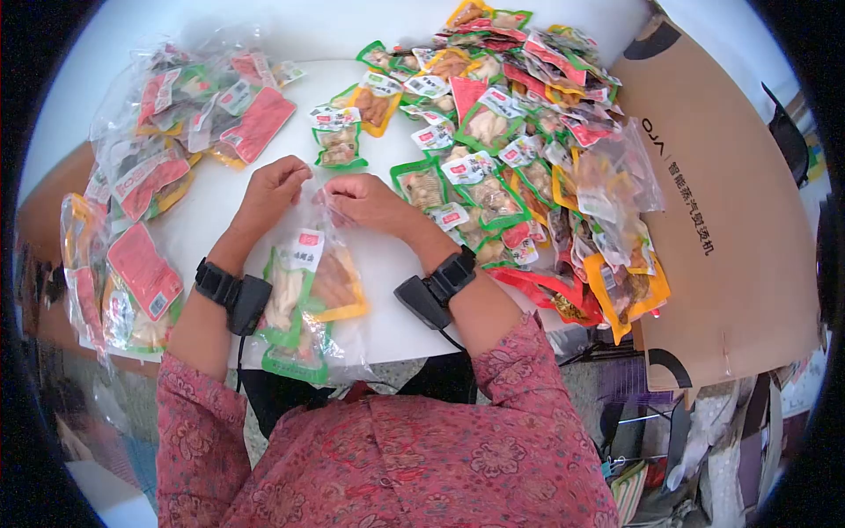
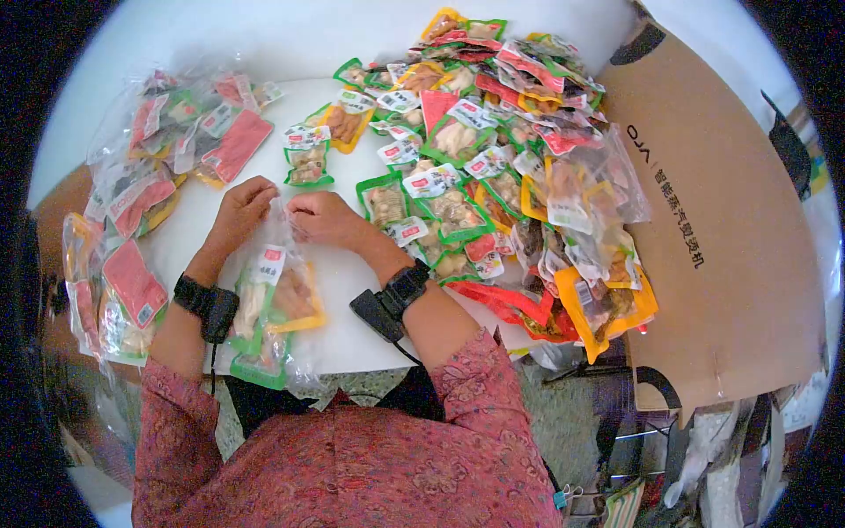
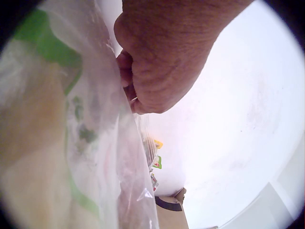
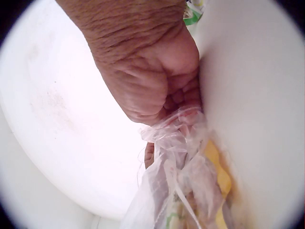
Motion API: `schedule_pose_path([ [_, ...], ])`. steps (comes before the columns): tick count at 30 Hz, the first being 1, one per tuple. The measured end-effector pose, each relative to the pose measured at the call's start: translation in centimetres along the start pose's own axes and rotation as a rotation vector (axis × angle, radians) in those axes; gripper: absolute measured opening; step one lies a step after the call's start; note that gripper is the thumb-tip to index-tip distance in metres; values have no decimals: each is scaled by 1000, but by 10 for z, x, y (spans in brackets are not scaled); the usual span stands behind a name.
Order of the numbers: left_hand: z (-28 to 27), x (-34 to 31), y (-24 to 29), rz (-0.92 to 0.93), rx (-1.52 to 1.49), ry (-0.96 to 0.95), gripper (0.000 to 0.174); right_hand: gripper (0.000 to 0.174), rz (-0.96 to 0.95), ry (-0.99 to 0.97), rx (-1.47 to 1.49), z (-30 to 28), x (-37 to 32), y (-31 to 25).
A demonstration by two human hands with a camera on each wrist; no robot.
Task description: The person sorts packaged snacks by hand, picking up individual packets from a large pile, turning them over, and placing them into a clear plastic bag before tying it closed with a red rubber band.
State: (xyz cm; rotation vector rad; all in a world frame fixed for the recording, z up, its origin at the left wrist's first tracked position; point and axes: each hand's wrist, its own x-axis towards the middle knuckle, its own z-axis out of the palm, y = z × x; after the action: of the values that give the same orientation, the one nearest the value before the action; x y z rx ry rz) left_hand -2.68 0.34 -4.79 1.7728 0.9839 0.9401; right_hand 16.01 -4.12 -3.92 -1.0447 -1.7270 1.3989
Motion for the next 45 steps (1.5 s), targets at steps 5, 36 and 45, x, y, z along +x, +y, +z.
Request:
schedule_pose_path([
  [5, 0, 1, -4, 1, 1, -9, 13, 14, -9, 20, -7, -2, 4, 12],
  [36, -7, -2, -5, 60, 118, 19, 13, 36, 770, 517, -1768, -97, -194, -67],
  [45, -4, 1, -9, 324, 133, 100, 14, 26, 400, 643, -1838, -108, -163, -137],
])
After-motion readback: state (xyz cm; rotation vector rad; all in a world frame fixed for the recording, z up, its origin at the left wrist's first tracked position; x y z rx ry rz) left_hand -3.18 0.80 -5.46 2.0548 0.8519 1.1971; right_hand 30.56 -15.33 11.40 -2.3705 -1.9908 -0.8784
